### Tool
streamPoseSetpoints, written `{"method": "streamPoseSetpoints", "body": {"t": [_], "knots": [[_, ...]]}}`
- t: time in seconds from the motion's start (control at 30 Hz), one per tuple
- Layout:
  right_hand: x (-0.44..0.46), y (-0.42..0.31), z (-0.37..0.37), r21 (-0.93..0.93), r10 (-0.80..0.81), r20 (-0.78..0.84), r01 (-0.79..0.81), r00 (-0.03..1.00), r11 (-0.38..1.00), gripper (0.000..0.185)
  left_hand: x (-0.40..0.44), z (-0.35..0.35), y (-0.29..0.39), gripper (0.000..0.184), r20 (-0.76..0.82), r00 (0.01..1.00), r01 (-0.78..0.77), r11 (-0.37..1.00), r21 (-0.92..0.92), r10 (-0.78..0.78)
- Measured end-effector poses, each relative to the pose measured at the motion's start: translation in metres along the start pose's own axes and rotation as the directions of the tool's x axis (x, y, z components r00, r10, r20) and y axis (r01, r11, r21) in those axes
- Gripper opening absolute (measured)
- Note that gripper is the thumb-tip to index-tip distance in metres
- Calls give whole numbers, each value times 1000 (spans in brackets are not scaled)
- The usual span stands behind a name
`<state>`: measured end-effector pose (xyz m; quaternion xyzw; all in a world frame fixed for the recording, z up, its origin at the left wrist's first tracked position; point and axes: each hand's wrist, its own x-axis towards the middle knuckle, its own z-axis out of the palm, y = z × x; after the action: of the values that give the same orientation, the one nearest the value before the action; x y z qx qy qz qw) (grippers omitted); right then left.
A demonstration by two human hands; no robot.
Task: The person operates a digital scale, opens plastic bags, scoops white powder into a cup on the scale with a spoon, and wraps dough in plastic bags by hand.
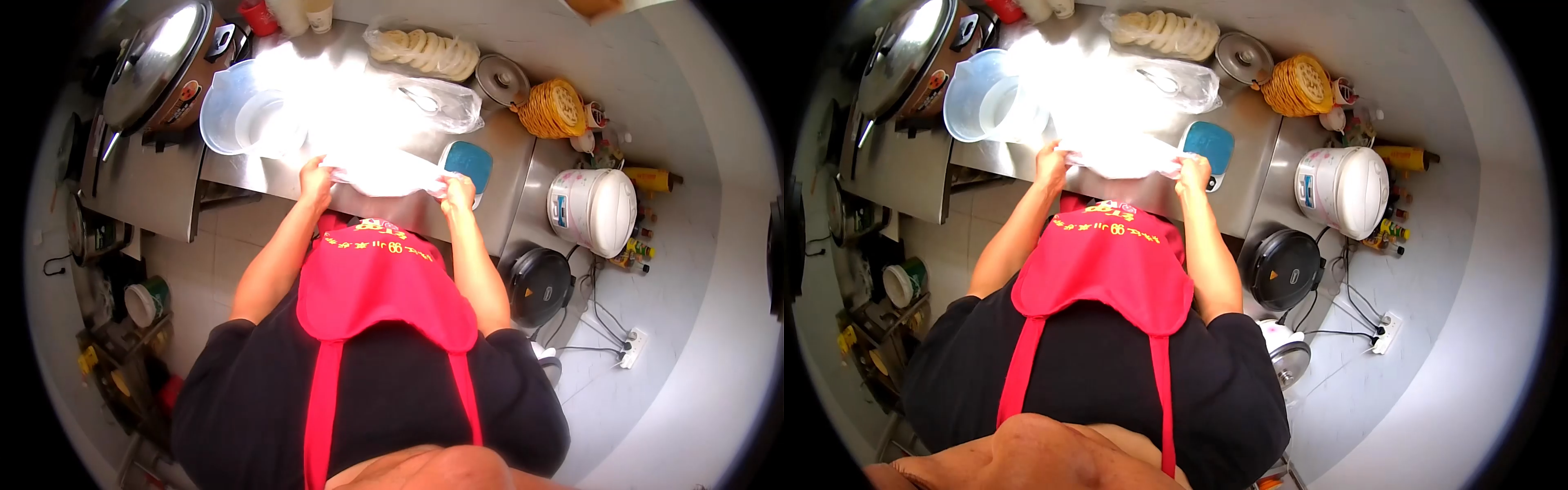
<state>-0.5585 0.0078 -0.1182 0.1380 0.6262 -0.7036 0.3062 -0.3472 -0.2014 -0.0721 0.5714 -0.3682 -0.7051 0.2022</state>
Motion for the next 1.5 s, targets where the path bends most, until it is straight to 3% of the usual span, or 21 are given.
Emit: {"method": "streamPoseSetpoints", "body": {"t": [0.13,0.2,0.27,0.3,0.37,0.4,0.47,0.57,0.67,0.7,0.73,0.8,0.9,1.0,1.07,1.13,1.2,1.27,1.33,1.4,1.5], "knots": [[10,9,-3,-140,-22,-50,15,999,990,14,-7,32,-13,58,367,923,-147,988,50,118],[-6,10,21,-306,-112,130,147,985,941,18,-26,41,19,43,313,949,-10,1000,-30,19],[-37,1,52,-621,-410,350,536,842,572,19,17,21,8,24,222,974,-47,997,66,31],[-54,-15,70,-622,-413,357,543,838,564,19,21,13,9,11,203,979,-38,996,75,22],[-84,-37,98,-626,-253,278,375,927,684,23,19,10,12,13,215,975,-90,979,181,49],[-79,-38,95,-628,-250,278,372,928,684,23,15,11,14,15,232,970,-139,948,287,72],[-51,-49,69,-635,-359,169,380,918,673,16,-9,31,20,14,359,930,-186,943,276,78],[19,-18,-10,-834,-477,17,276,879,478,11,-28,51,36,12,492,870,-75,993,94,19],[-13,-26,10,-735,-466,48,347,883,582,9,-1,40,30,13,184,982,55,998,-9,-52],[-15,-18,21,-673,-459,165,440,873,594,13,19,24,18,13,182,980,78,995,55,-86],[-20,-15,39,-717,-401,180,398,898,572,14,27,16,19,14,180,977,94,988,119,-114],[-50,-15,74,-662,-438,366,561,821,498,16,29,14,16,15,180,982,34,990,137,-59],[-61,-30,87,-652,-476,385,598,791,467,13,11,21,16,16,232,973,-65,973,219,13],[-20,-49,37,-803,-484,226,442,845,398,11,-17,52,17,20,425,902,-191,952,238,74],[3,-42,-2,-879,-518,157,358,841,315,11,-41,66,34,22,553,833,-136,976,169,20],[-8,-45,1,-861,-504,129,349,854,370,9,-42,68,40,24,504,864,-113,979,168,13],[-10,-33,20,-773,-407,242,428,881,468,7,-1,53,29,27,304,951,-109,982,157,57],[-55,-39,69,-826,-380,371,488,847,281,8,22,28,18,29,251,968,-71,974,216,15],[-76,-38,97,-723,-389,416,558,822,406,9,20,14,16,30,187,981,-107,938,331,46],[-71,-49,100,-696,-397,395,552,828,458,8,12,14,17,30,193,981,-102,932,349,35],[-25,-63,49,-786,-489,315,512,814,346,8,-10,40,14,29,389,918,-217,918,332,77]]}}
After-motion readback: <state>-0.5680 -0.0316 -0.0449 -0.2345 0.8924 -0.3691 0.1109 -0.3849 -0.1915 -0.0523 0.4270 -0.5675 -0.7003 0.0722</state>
